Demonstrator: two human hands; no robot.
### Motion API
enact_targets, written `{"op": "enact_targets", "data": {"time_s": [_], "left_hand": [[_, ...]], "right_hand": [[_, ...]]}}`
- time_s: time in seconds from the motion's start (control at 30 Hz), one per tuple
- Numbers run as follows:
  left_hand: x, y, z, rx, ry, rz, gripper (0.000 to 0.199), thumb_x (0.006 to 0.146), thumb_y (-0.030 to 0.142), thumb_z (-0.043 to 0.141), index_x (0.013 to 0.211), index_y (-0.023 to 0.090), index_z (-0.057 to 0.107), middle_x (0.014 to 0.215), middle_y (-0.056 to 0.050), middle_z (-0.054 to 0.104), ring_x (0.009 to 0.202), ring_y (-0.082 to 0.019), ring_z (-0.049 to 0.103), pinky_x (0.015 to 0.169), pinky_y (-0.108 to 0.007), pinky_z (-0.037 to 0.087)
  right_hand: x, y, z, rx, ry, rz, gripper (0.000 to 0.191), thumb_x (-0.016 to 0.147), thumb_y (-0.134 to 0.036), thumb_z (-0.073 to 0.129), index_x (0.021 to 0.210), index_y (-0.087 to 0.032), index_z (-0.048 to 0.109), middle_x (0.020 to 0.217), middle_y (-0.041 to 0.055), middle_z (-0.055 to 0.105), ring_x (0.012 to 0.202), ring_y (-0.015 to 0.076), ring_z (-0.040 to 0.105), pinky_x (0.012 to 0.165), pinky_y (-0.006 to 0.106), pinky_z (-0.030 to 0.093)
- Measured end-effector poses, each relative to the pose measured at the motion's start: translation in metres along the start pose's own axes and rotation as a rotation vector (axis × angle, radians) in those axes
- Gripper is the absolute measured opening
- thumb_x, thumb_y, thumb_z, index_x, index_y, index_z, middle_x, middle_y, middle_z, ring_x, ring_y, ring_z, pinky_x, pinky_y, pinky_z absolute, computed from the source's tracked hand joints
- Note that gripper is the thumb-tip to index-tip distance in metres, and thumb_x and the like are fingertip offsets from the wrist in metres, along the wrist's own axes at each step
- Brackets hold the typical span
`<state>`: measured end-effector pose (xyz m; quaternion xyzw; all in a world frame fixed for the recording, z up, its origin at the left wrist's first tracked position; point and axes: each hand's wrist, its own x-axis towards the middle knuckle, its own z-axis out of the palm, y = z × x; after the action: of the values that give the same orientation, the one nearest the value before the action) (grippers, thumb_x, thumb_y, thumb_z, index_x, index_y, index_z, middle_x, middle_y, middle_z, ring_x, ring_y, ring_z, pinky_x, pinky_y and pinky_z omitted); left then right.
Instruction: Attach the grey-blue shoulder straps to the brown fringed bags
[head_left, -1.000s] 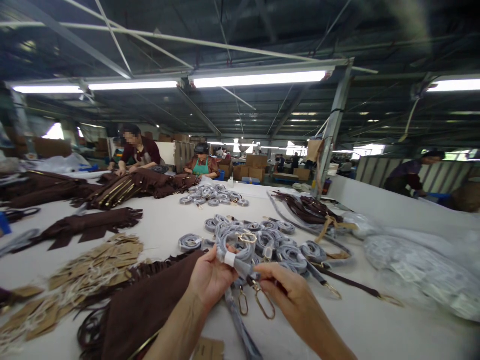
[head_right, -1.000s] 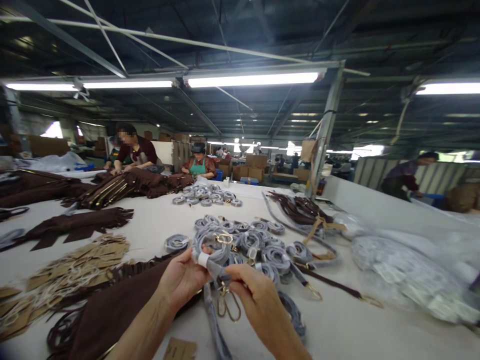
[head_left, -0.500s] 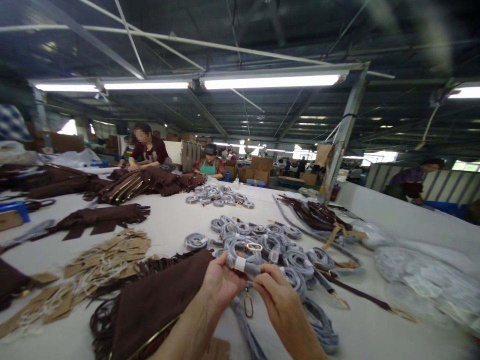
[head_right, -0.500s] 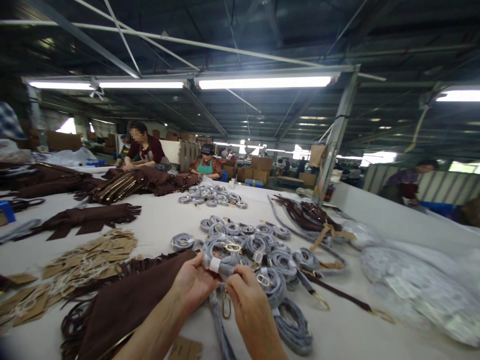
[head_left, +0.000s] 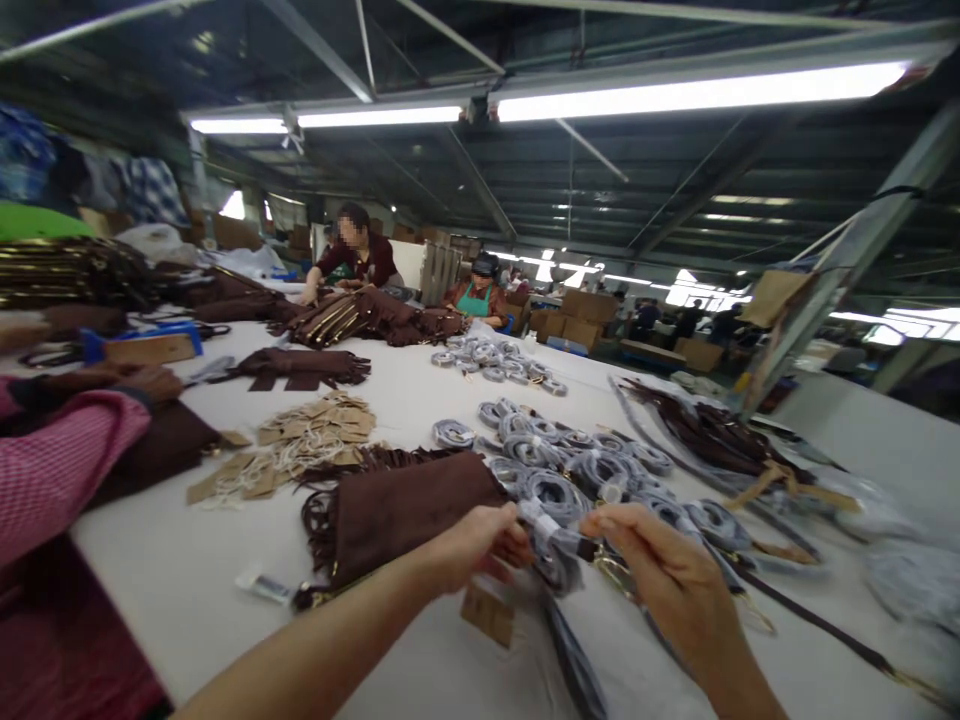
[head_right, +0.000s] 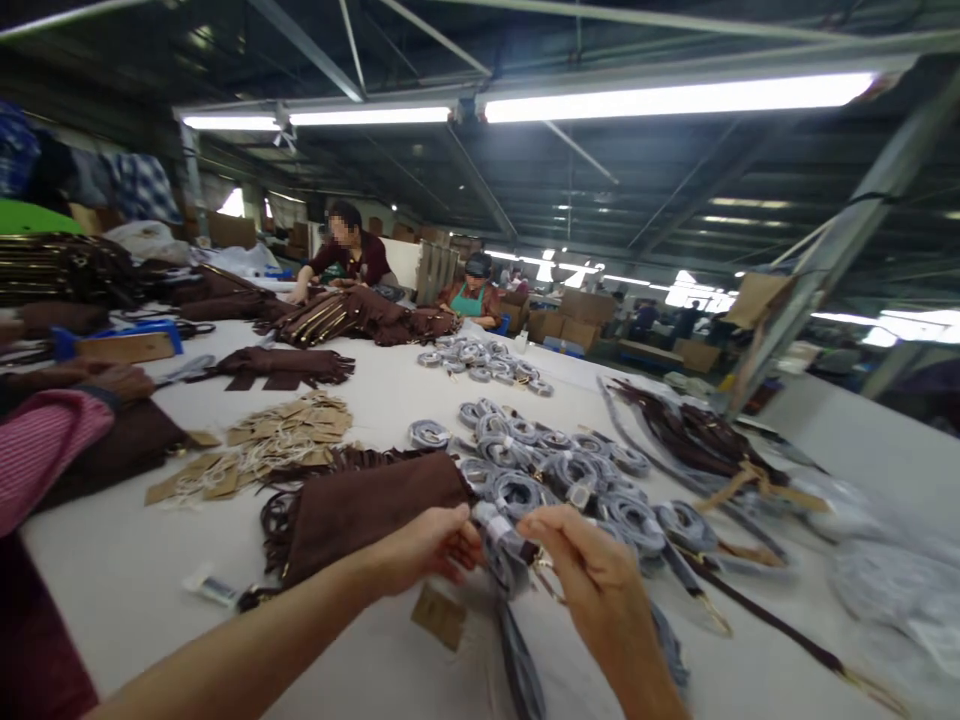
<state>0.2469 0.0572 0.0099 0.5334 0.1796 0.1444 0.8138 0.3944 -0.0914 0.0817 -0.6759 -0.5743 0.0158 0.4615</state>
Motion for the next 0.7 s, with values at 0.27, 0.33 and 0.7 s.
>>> {"op": "enact_targets", "data": {"time_s": [0.27, 0.33, 0.7], "left_hand": [[-0.056, 0.014, -0.082, 0.82, 0.268, 0.609, 0.02, 0.063, 0.009, 0.073, 0.069, 0.024, 0.062, 0.086, -0.008, 0.058, 0.093, -0.031, 0.049, 0.098, -0.039, 0.029], [-0.052, 0.018, -0.095, 0.795, 0.296, 0.558, 0.02, 0.067, 0.005, 0.067, 0.062, 0.024, 0.059, 0.081, -0.007, 0.056, 0.086, -0.027, 0.051, 0.095, -0.036, 0.032], [-0.036, 0.051, -0.125, 0.713, 0.236, 0.335, 0.026, 0.068, 0.005, 0.045, 0.073, 0.019, 0.066, 0.058, 0.001, 0.053, 0.052, -0.015, 0.043, 0.055, -0.024, 0.034]], "right_hand": [[0.049, -0.015, -0.026, 0.163, -0.021, 0.057, 0.037, 0.075, -0.06, 0.065, 0.08, -0.024, 0.071, 0.069, 0.0045, 0.066, 0.053, 0.015, 0.051, 0.045, 0.027, 0.041], [0.06, -0.033, -0.039, 0.146, -0.033, 0.05, 0.042, 0.068, -0.065, 0.07, 0.077, -0.024, 0.073, 0.072, 0.0075, 0.067, 0.054, 0.0155, 0.05, 0.044, 0.028, 0.038], [0.047, -0.002, 0.102, 0.021, -0.728, -0.057, 0.023, 0.086, -0.026, 0.049, 0.066, -0.02, 0.06, 0.071, -0.0008, 0.059, 0.07, 0.015, 0.051, 0.066, 0.027, 0.037]]}}
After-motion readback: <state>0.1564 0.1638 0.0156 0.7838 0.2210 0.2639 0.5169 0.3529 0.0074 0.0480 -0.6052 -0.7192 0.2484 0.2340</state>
